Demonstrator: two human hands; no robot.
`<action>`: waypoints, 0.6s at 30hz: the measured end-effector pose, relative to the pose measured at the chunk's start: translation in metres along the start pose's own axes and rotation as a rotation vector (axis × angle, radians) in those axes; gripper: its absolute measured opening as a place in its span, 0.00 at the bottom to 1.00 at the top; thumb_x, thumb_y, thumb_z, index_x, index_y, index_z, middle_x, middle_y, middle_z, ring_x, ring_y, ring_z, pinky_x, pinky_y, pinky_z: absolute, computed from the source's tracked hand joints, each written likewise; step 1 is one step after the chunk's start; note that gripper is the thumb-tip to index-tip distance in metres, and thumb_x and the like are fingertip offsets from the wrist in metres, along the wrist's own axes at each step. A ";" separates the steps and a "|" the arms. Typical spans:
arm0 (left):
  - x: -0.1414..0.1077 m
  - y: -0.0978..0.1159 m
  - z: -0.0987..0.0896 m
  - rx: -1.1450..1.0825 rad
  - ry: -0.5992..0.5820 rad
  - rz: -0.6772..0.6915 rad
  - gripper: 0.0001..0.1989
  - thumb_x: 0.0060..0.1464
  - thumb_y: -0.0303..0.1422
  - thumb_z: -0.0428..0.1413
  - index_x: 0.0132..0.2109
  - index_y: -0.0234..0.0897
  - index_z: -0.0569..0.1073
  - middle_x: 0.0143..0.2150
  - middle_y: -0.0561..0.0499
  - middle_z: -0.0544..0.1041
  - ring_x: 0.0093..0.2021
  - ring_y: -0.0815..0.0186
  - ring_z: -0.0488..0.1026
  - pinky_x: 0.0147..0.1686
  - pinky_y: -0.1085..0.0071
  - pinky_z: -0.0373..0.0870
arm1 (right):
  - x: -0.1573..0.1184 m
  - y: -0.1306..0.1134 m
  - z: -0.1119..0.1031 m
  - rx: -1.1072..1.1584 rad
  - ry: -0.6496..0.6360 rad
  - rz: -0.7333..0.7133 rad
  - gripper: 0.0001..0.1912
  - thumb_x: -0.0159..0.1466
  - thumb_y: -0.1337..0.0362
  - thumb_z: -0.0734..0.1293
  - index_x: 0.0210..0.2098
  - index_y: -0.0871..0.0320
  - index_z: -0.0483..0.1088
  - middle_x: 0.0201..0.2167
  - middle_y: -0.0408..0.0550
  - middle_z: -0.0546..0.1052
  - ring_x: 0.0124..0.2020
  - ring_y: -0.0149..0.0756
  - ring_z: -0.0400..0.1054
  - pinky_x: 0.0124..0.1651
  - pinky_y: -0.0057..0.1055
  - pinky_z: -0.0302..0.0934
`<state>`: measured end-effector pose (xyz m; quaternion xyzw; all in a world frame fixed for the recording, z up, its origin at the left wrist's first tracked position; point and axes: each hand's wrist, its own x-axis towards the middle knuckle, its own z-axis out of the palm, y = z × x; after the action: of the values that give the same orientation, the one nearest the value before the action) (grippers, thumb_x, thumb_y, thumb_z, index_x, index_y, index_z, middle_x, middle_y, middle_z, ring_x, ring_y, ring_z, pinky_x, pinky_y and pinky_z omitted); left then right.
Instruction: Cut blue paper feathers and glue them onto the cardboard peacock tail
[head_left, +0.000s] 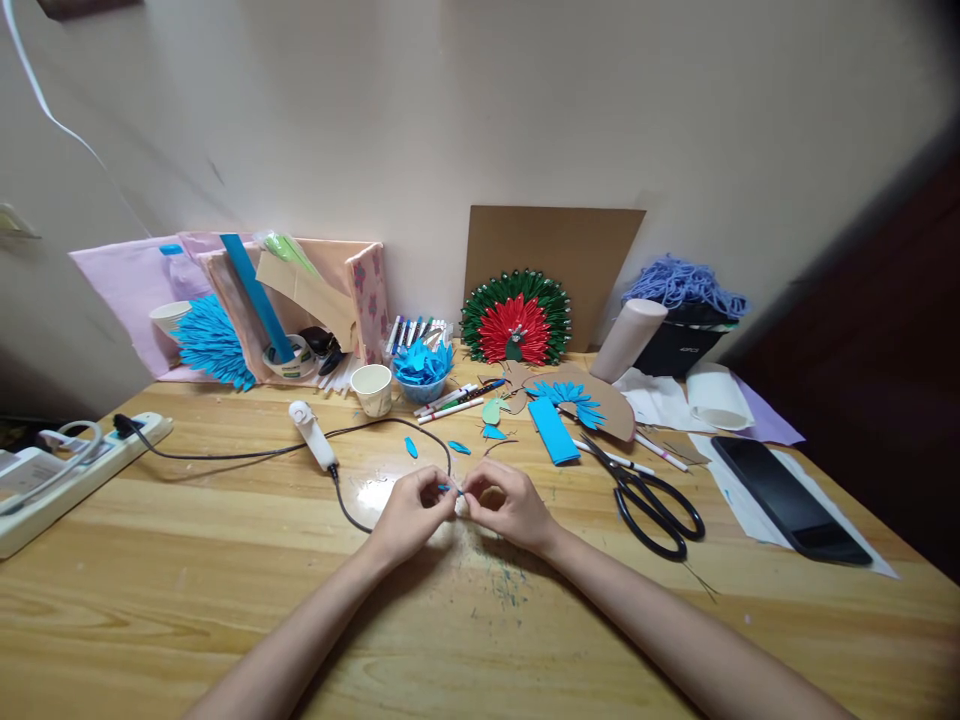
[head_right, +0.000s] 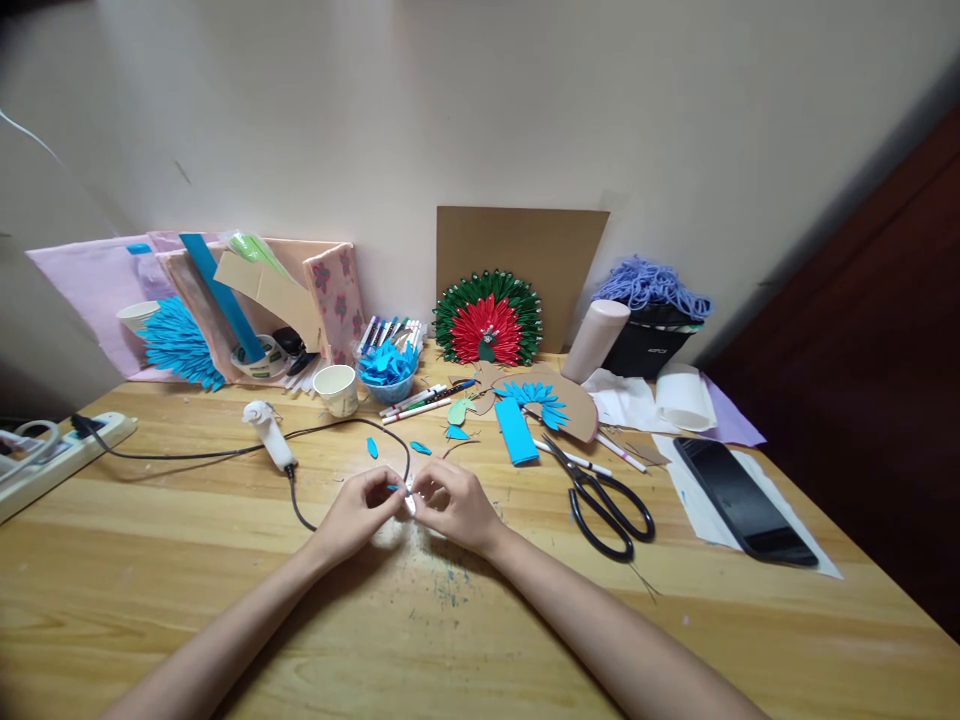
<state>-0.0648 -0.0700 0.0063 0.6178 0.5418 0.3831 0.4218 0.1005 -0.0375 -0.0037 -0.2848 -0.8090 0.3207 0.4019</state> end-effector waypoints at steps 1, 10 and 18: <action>0.000 -0.001 0.000 -0.019 -0.007 -0.008 0.09 0.49 0.35 0.52 0.30 0.32 0.68 0.26 0.50 0.71 0.27 0.68 0.68 0.28 0.74 0.63 | 0.000 0.000 0.000 -0.003 -0.003 0.003 0.02 0.54 0.70 0.64 0.29 0.58 0.66 0.26 0.44 0.70 0.27 0.29 0.65 0.28 0.24 0.61; 0.004 -0.009 -0.001 -0.125 -0.027 -0.044 0.12 0.50 0.38 0.52 0.27 0.33 0.66 0.23 0.53 0.69 0.25 0.69 0.67 0.27 0.75 0.61 | -0.003 0.002 0.002 -0.089 -0.010 -0.071 0.05 0.56 0.71 0.62 0.31 0.57 0.67 0.27 0.45 0.73 0.29 0.31 0.67 0.33 0.27 0.62; 0.002 -0.007 0.000 -0.039 0.040 -0.013 0.14 0.49 0.39 0.53 0.25 0.33 0.65 0.22 0.55 0.65 0.24 0.71 0.63 0.25 0.76 0.58 | -0.004 0.002 0.003 -0.048 -0.008 -0.062 0.05 0.57 0.70 0.62 0.32 0.56 0.67 0.29 0.46 0.72 0.30 0.31 0.68 0.33 0.27 0.64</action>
<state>-0.0666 -0.0677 -0.0001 0.5981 0.5466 0.4031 0.4254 0.1006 -0.0403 -0.0083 -0.2679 -0.8264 0.2899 0.4016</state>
